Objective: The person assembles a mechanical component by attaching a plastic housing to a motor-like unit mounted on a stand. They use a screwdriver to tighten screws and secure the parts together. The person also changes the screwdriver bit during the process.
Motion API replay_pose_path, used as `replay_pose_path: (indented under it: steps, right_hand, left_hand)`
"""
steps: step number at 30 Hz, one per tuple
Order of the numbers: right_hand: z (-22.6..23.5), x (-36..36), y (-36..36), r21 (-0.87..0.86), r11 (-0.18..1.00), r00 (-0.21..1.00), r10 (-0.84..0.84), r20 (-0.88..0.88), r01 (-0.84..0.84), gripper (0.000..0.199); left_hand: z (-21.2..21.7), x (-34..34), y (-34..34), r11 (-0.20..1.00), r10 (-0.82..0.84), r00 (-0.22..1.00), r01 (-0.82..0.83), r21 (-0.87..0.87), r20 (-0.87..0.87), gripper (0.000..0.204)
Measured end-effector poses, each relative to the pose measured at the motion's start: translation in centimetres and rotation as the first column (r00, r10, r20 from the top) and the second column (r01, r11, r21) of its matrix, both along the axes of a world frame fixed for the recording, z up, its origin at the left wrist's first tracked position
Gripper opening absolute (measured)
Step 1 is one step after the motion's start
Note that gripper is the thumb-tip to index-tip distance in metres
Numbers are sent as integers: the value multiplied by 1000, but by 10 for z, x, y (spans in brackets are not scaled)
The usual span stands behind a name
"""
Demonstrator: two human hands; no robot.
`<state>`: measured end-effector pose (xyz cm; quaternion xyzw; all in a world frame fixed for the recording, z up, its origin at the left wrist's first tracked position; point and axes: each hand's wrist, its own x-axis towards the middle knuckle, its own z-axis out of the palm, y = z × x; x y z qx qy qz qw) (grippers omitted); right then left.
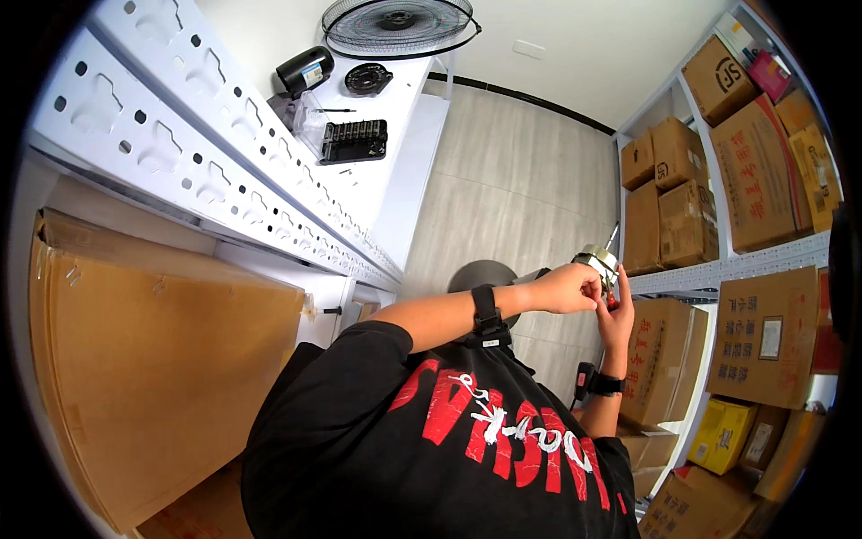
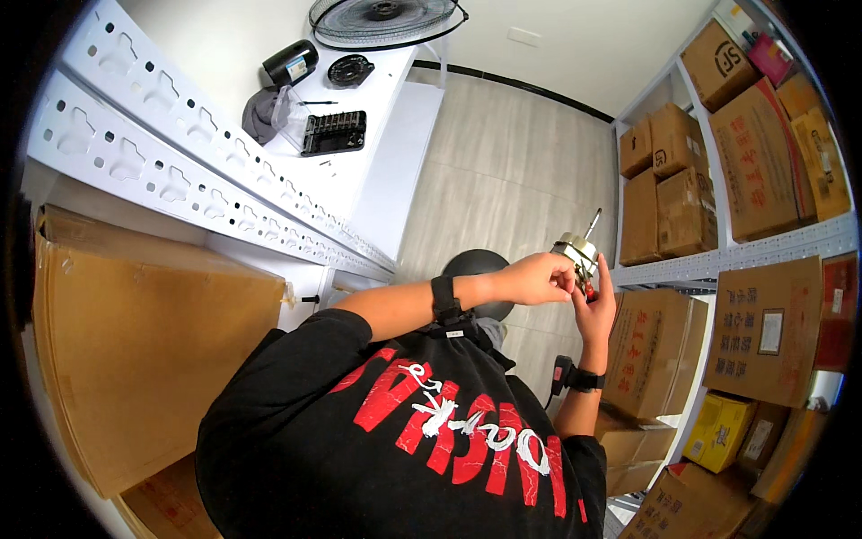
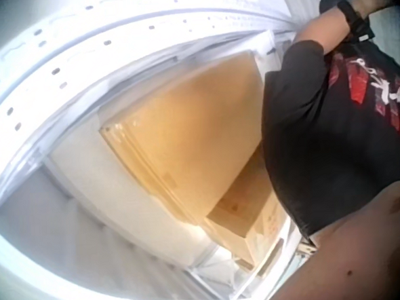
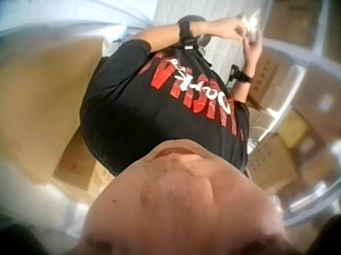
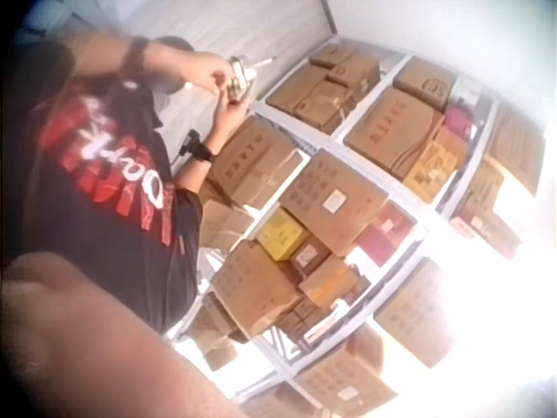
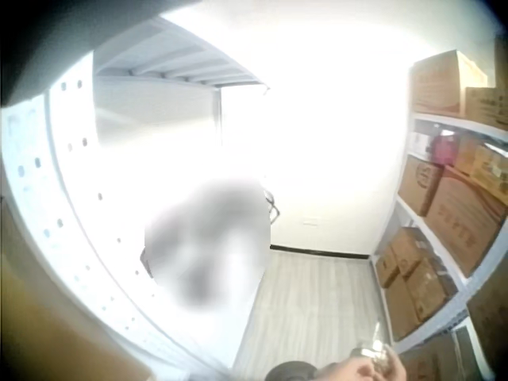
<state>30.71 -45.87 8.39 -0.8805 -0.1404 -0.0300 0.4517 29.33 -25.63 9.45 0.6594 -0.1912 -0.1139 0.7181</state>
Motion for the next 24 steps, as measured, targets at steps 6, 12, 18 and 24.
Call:
replay_pose_path:
  steps: [6,12,18,24]
  right_hand:
    - [-6,0,-2,42,999,999,18,30,-20,74]
    - [0,-5,-14,73,997,997,1,-72,5,70]
    - [49,-21,-29,181,983,997,48,-56,-37,41]
    - [74,-31,-39,27,992,985,123,-119,-121,20]
  left_hand:
    - [-5,0,-1,1000,-3,1000,3,2,7,13]
    - [-7,0,0,1000,-20,1000,20,-18,8,15]
    - [-18,4,-1,997,-33,999,31,-75,-24,19]
    - [-12,4,1,998,-48,998,47,-30,-48,12]
